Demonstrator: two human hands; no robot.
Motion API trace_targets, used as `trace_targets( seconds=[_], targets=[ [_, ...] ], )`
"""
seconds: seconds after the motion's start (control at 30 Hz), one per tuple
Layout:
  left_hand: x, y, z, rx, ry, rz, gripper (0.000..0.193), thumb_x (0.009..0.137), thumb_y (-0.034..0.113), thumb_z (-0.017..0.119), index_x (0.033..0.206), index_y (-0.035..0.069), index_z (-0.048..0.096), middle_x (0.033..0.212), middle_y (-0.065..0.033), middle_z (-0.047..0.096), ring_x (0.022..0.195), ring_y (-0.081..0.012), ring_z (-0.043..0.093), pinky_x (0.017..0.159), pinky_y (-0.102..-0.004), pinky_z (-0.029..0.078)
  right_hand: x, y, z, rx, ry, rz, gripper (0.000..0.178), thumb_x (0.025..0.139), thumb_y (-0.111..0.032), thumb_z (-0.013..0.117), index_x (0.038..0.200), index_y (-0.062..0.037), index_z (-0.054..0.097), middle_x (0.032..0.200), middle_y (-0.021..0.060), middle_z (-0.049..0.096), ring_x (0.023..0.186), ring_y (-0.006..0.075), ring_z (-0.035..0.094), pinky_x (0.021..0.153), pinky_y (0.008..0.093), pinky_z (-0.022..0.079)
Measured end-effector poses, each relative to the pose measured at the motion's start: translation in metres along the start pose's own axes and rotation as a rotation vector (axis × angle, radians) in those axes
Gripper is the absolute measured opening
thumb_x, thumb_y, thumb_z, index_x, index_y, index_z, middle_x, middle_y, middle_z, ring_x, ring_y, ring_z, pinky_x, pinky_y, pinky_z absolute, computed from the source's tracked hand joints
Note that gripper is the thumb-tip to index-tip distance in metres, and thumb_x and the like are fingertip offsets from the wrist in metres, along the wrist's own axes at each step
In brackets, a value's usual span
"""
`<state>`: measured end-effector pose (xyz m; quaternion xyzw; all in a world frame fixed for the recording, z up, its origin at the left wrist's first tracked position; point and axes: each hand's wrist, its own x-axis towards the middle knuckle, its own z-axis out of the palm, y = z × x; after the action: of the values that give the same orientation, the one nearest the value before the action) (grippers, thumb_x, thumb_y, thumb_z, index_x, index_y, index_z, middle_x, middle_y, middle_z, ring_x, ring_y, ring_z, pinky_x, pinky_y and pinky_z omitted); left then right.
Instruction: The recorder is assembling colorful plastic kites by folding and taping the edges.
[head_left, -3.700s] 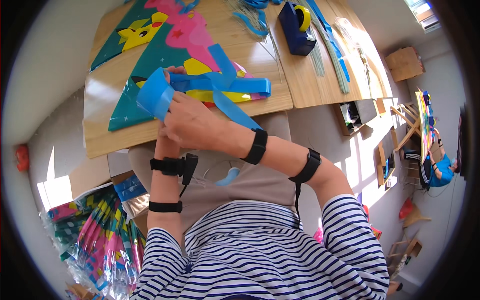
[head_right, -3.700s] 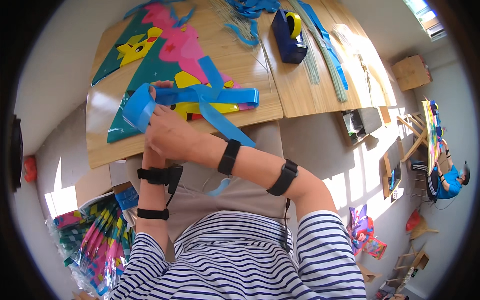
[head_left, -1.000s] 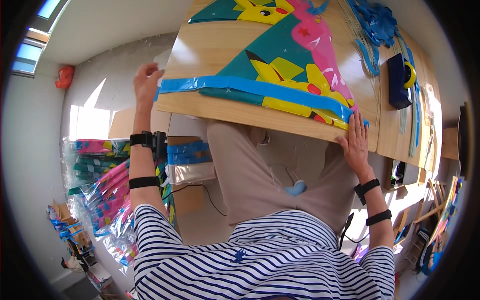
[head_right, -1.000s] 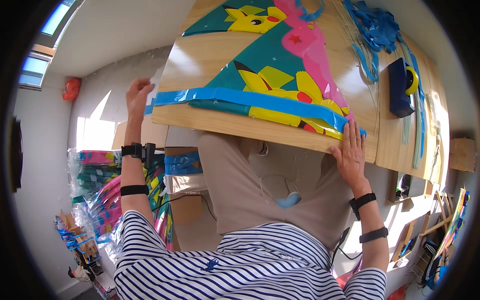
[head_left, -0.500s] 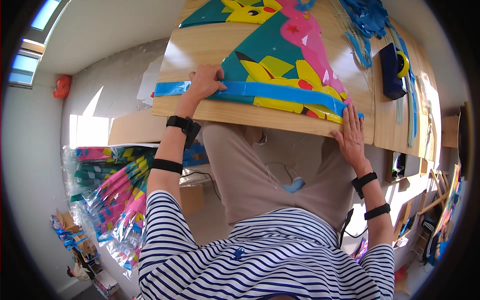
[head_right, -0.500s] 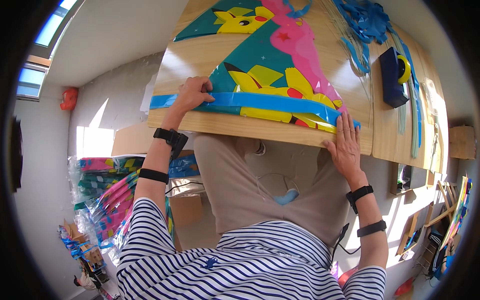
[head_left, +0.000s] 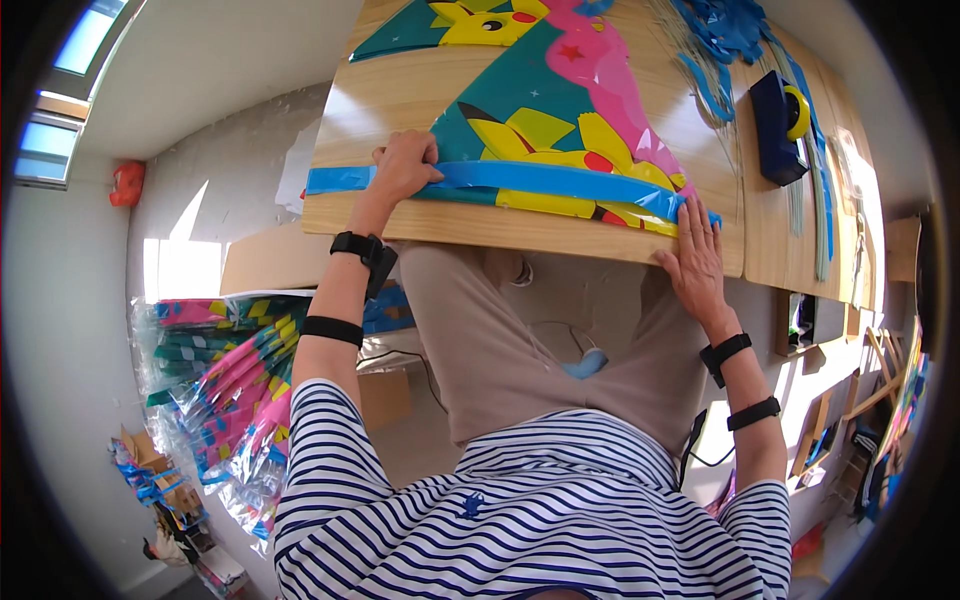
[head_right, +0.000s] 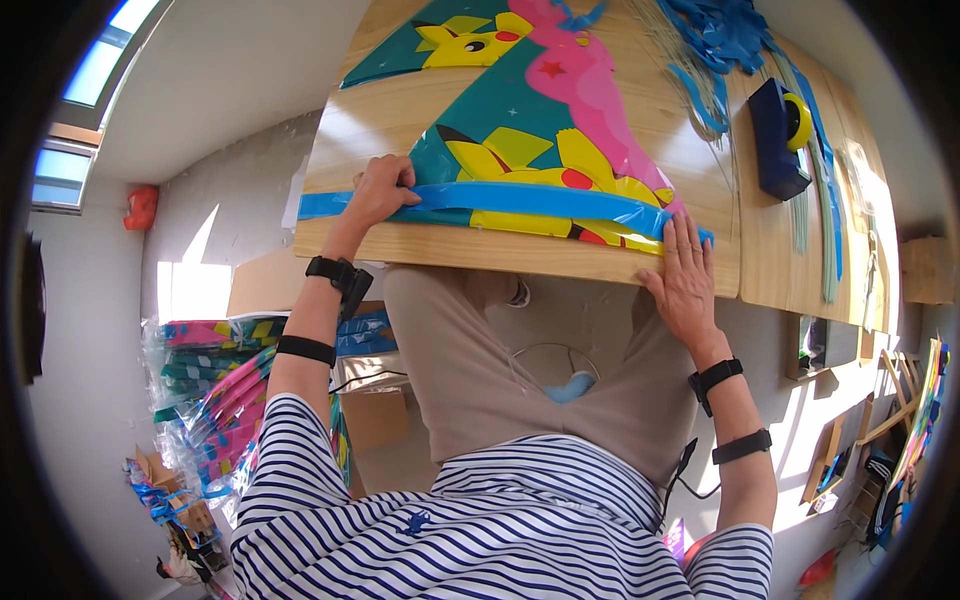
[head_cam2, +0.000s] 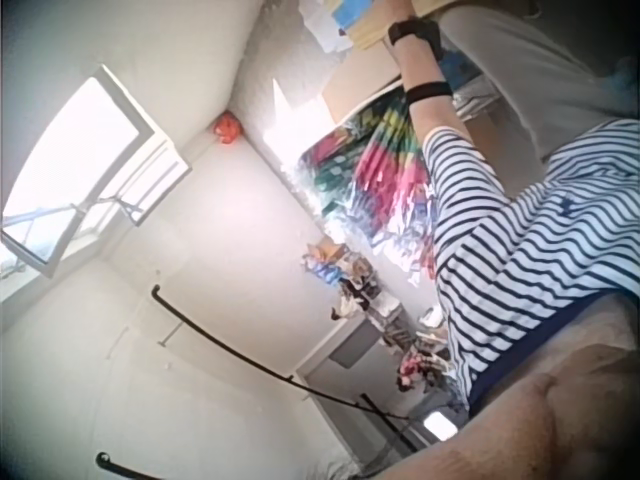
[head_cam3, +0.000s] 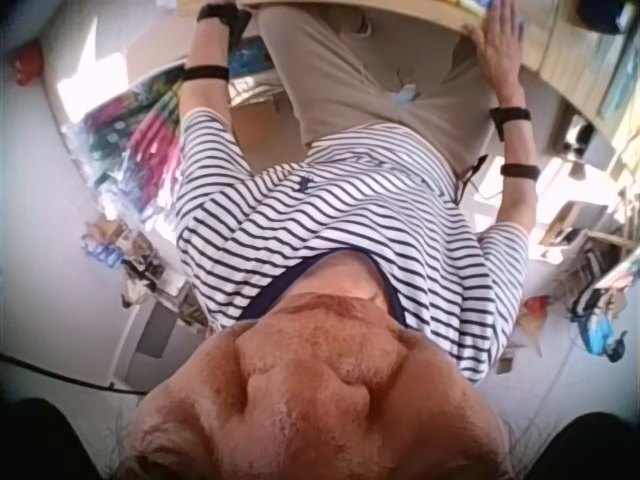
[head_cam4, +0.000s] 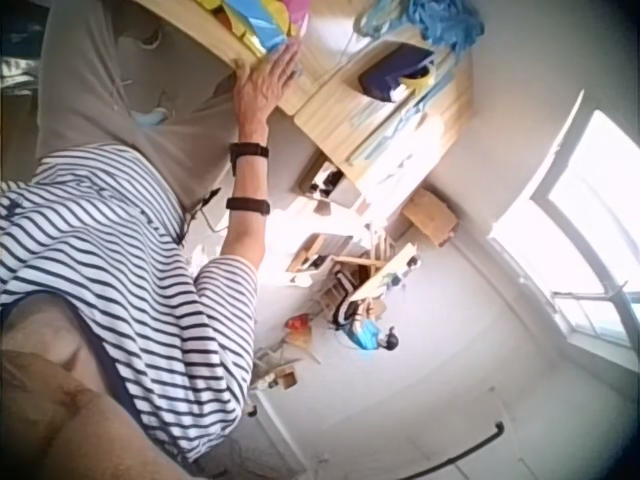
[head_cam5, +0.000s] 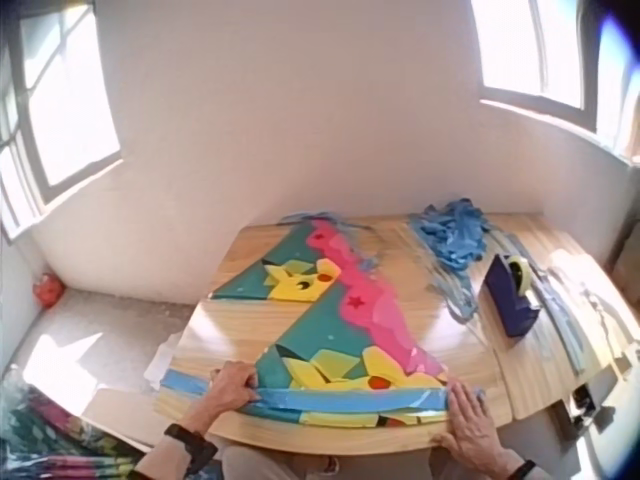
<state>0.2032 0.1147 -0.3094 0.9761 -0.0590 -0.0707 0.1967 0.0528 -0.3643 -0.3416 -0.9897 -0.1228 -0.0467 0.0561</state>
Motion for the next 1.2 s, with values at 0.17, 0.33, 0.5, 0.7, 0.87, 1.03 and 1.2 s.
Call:
trace_targets(
  seconds=[0.17, 0.33, 0.5, 0.7, 0.87, 1.03, 1.2],
  targets=[
    [0.0, -0.007, 0.003, -0.104, 0.009, 0.009, 0.027, 0.066, 0.015, 0.09, 0.081, 0.012, 0.067, 0.083, -0.0025, 0.07, 0.089, -0.0269, 0.065, 0.085, -0.0477, 0.035, -0.001, -0.001, 0.001, 0.005, 0.004, 0.006, 0.079, 0.102, -0.046, 0.054, 0.161, -0.0022, 0.027, 0.17, 0.0166, 0.023, 0.158, 0.0335, 0.019, 0.127, 0.0501, 0.013],
    [0.002, -0.013, 0.002, -0.166, -0.065, -0.009, 0.026, 0.068, 0.015, 0.087, 0.085, 0.011, 0.069, 0.082, -0.0039, 0.071, 0.085, -0.0248, 0.067, 0.085, -0.0464, 0.039, -0.003, 0.003, 0.003, -0.02, 0.013, 0.006, 0.079, 0.102, -0.048, 0.053, 0.161, -0.002, 0.027, 0.169, 0.017, 0.024, 0.158, 0.0326, 0.02, 0.127, 0.0503, 0.013],
    [0.006, -0.031, -0.01, -0.4, -0.144, 0.04, 0.021, 0.073, 0.009, 0.082, 0.083, 0.003, 0.065, 0.075, -0.0039, 0.065, 0.072, -0.0156, 0.06, 0.068, -0.0322, 0.047, 0.001, 0.004, 0.002, 0.014, 0.038, -0.02, 0.084, 0.1, -0.054, 0.053, 0.161, -0.0026, 0.028, 0.168, 0.0165, 0.026, 0.157, 0.0309, 0.022, 0.127, 0.0491, 0.013],
    [0.007, -0.012, -0.023, -0.438, -0.287, -0.009, 0.018, 0.075, 0.005, 0.079, 0.084, -0.001, 0.064, 0.074, -0.0023, 0.061, 0.07, -0.0109, 0.055, 0.065, -0.0286, 0.046, 0.002, 0.006, -0.003, 0.061, 0.02, -0.011, 0.084, 0.099, -0.052, 0.058, 0.161, -0.0033, 0.03, 0.168, 0.0149, 0.028, 0.157, 0.0299, 0.022, 0.127, 0.0487, 0.014],
    [0.005, -0.007, -0.019, -0.337, -0.213, 0.065, 0.017, 0.075, 0.001, 0.076, 0.088, 0.001, 0.065, 0.074, -0.0006, 0.057, 0.07, -0.0105, 0.052, 0.064, -0.028, 0.043, -0.001, 0.004, -0.003, 0.07, 0.019, 0.0, 0.08, 0.099, -0.047, 0.06, 0.16, -0.0035, 0.031, 0.168, 0.0145, 0.028, 0.157, 0.0297, 0.022, 0.127, 0.0484, 0.015],
    [0.001, -0.008, -0.01, -0.266, -0.126, 0.072, 0.023, 0.072, 0.002, 0.079, 0.093, 0.001, 0.07, 0.072, -0.0034, 0.059, 0.07, -0.0134, 0.056, 0.066, -0.0295, 0.047, 0.0, 0.002, -0.001, 0.049, 0.021, 0.001, 0.079, 0.099, -0.044, 0.061, 0.16, -0.0038, 0.031, 0.168, 0.0138, 0.028, 0.157, 0.0299, 0.023, 0.127, 0.0485, 0.016],
    [0.003, -0.02, -0.001, -0.242, -0.116, 0.063, 0.02, 0.07, 0.01, 0.083, 0.084, 0.005, 0.069, 0.078, -0.0068, 0.069, 0.077, -0.0208, 0.065, 0.07, -0.0333, 0.05, 0.001, 0.001, -0.003, 0.049, 0.026, -0.001, 0.079, 0.099, -0.044, 0.061, 0.16, -0.0037, 0.031, 0.168, 0.014, 0.029, 0.157, 0.0305, 0.024, 0.127, 0.0482, 0.016]
  ],
)
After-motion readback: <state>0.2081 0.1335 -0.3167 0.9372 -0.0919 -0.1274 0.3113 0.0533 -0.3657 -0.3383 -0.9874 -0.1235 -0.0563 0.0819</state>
